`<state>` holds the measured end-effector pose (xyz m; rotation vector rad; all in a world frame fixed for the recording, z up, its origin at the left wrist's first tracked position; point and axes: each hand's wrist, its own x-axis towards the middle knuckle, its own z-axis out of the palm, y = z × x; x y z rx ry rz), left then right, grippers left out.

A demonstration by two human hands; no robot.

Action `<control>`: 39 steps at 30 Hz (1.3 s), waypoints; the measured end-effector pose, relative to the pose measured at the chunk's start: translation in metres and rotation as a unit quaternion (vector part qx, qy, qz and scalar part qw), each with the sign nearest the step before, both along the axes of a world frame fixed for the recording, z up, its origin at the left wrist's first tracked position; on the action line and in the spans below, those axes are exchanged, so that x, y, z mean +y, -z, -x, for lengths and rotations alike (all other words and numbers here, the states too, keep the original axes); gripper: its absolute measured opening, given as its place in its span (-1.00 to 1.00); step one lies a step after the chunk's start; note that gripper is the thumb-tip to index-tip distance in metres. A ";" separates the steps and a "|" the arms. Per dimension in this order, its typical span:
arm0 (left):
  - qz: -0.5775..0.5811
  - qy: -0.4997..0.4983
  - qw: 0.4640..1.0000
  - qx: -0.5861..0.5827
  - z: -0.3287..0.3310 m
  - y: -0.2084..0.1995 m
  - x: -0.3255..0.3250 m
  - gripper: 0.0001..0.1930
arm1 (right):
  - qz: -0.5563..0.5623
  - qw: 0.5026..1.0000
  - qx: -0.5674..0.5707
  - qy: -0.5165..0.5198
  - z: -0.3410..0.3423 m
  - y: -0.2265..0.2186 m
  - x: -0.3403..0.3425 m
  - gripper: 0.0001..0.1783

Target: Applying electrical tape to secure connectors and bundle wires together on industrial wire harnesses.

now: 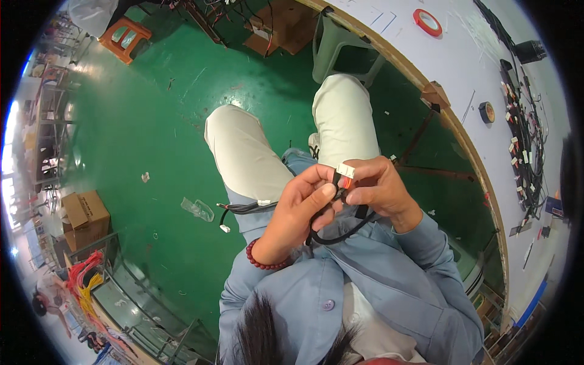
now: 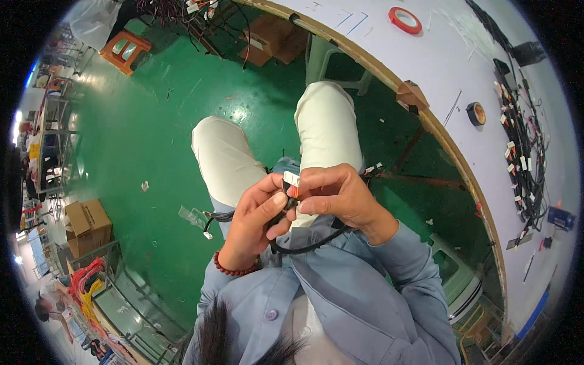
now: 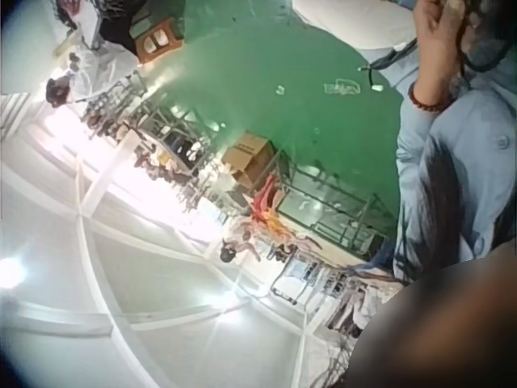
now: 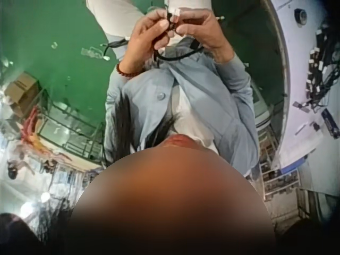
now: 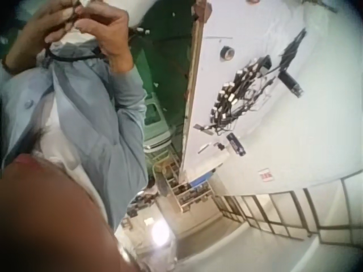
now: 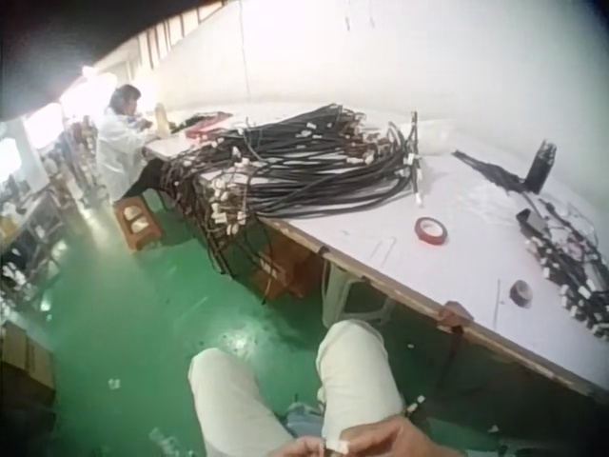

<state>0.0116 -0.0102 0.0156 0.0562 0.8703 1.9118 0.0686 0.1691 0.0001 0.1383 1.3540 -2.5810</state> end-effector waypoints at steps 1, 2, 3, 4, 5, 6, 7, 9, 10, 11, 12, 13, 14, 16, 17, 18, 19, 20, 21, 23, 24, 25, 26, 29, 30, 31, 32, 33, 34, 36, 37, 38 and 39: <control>0.000 -0.002 1.000 -0.001 0.001 -0.001 -0.001 -0.81 | 0.000 1.000 -0.001 -0.002 0.000 0.000 0.000 -0.77; -0.006 0.019 1.000 -0.021 0.003 -0.002 -0.002 -0.80 | -0.028 0.999 0.032 -0.005 0.001 0.000 0.001 -0.78; -0.012 0.040 0.998 -0.041 0.004 -0.003 -0.002 -0.79 | -0.057 0.996 0.065 -0.008 0.001 0.000 0.001 -0.79; -0.012 0.038 0.998 -0.042 0.004 -0.003 -0.002 -0.79 | -0.057 0.996 0.065 -0.010 0.003 -0.003 0.002 -0.79; -0.002 0.024 0.999 -0.034 0.004 -0.003 -0.002 -0.78 | -0.125 0.988 0.089 -0.011 0.005 -0.008 0.003 -0.80; 0.008 0.009 1.000 -0.026 0.004 -0.003 -0.003 -0.75 | -0.193 0.975 0.114 -0.012 0.007 -0.012 0.004 -0.80; 0.010 0.008 1.000 -0.026 0.004 -0.004 -0.004 -0.75 | -0.191 0.975 0.113 -0.013 0.007 -0.014 0.004 -0.80; 0.034 0.023 0.999 0.009 0.004 -0.006 -0.004 -0.74 | -0.222 0.969 0.107 -0.033 0.008 -0.016 0.007 -0.79; 0.034 0.023 0.999 0.008 0.004 -0.006 -0.004 -0.74 | -0.223 0.969 0.106 -0.034 0.008 -0.016 0.009 -0.79; 0.035 0.032 0.999 0.016 0.004 -0.006 -0.003 -0.73 | -0.221 0.967 0.120 -0.038 0.009 -0.015 0.011 -0.78; 0.037 0.041 0.998 0.025 0.004 -0.007 -0.002 -0.71 | -0.219 0.965 0.135 -0.043 0.008 -0.014 0.012 -0.76; 0.036 0.041 0.998 0.024 0.005 -0.007 -0.002 -0.71 | -0.220 0.965 0.134 -0.042 0.008 -0.013 0.012 -0.76; 0.030 0.053 0.998 0.015 0.007 -0.008 -0.003 -0.70 | -0.212 0.966 0.142 -0.033 0.008 -0.011 0.011 -0.77; 0.024 0.066 0.998 0.005 0.007 -0.009 -0.004 -0.69 | -0.203 0.967 0.150 -0.023 0.007 -0.007 0.009 -0.77; 0.024 0.054 0.998 0.009 0.006 -0.008 -0.003 -0.70 | -0.177 0.976 0.129 -0.011 0.006 -0.005 0.008 -0.79; 0.024 0.043 0.999 0.013 0.005 -0.007 -0.003 -0.72 | -0.151 0.983 0.109 0.001 0.005 -0.004 0.006 -0.81; 0.024 0.043 0.999 0.013 0.003 -0.007 -0.002 -0.72 | -0.151 0.982 0.109 0.001 0.003 -0.004 0.004 -0.81; 0.030 0.026 0.998 0.047 0.001 -0.008 -0.002 -0.72 | -0.116 0.988 0.102 0.016 0.000 -0.003 0.001 -0.84; 0.036 0.010 0.996 0.081 -0.001 -0.008 -0.002 -0.72 | -0.082 0.992 0.094 0.031 -0.002 -0.003 -0.001 -0.86; 0.053 -0.026 0.989 0.137 -0.008 -0.007 0.002 -0.73 | -0.062 0.993 0.086 0.050 -0.006 0.006 -0.006 -0.86; 0.069 -0.064 0.977 0.192 -0.011 -0.006 0.004 -0.74 | -0.043 0.994 0.077 0.067 -0.008 0.008 -0.008 -0.86; 0.069 -0.062 0.977 0.193 -0.013 -0.003 0.007 -0.74 | -0.043 0.994 0.078 0.069 -0.010 0.008 -0.011 -0.86; 0.087 -0.089 0.962 0.244 -0.015 0.001 0.009 -0.74 | -0.019 0.995 0.036 0.095 -0.011 0.008 -0.014 -0.87; 0.078 -0.118 0.955 0.262 -0.013 0.007 0.009 -0.75 | 0.016 0.992 -0.019 0.122 -0.008 0.000 -0.017 -0.87; 0.053 -0.120 0.965 0.227 -0.012 0.009 0.008 -0.75 | 0.027 0.992 -0.033 0.122 -0.007 -0.004 -0.016 -0.85; 0.053 -0.120 0.965 0.229 -0.012 0.010 0.009 -0.75 | 0.038 0.991 -0.047 0.122 -0.005 -0.006 -0.016 -0.83; 0.062 -0.128 0.960 0.241 -0.013 0.012 0.009 -0.75 | 0.038 0.991 -0.046 0.122 -0.004 -0.006 -0.014 -0.83; 0.072 -0.136 0.955 0.252 -0.013 0.012 0.009 -0.74 | -0.049 0.993 0.004 0.108 -0.002 -0.005 -0.010 -0.82; 0.072 -0.136 0.955 0.253 -0.013 0.012 0.008 -0.74 | -0.136 0.985 0.054 0.093 -0.001 -0.004 -0.008 -0.81; 0.138 -0.085 0.911 0.380 -0.012 0.010 0.007 -0.66 | -0.154 0.981 0.053 0.101 0.002 -0.011 -0.010 -0.85; 0.137 -0.085 0.911 0.380 -0.011 0.008 0.008 -0.66 | -0.172 0.978 0.052 0.109 0.003 -0.014 -0.011 -0.88; 0.111 -0.075 0.923 0.361 -0.010 0.006 0.009 -0.61 | -0.173 0.977 0.053 0.110 0.005 -0.017 -0.008 -0.88; 0.085 -0.065 0.934 0.341 -0.009 0.005 0.009 -0.56 | -0.143 0.984 0.011 0.102 0.008 -0.019 -0.005 -0.90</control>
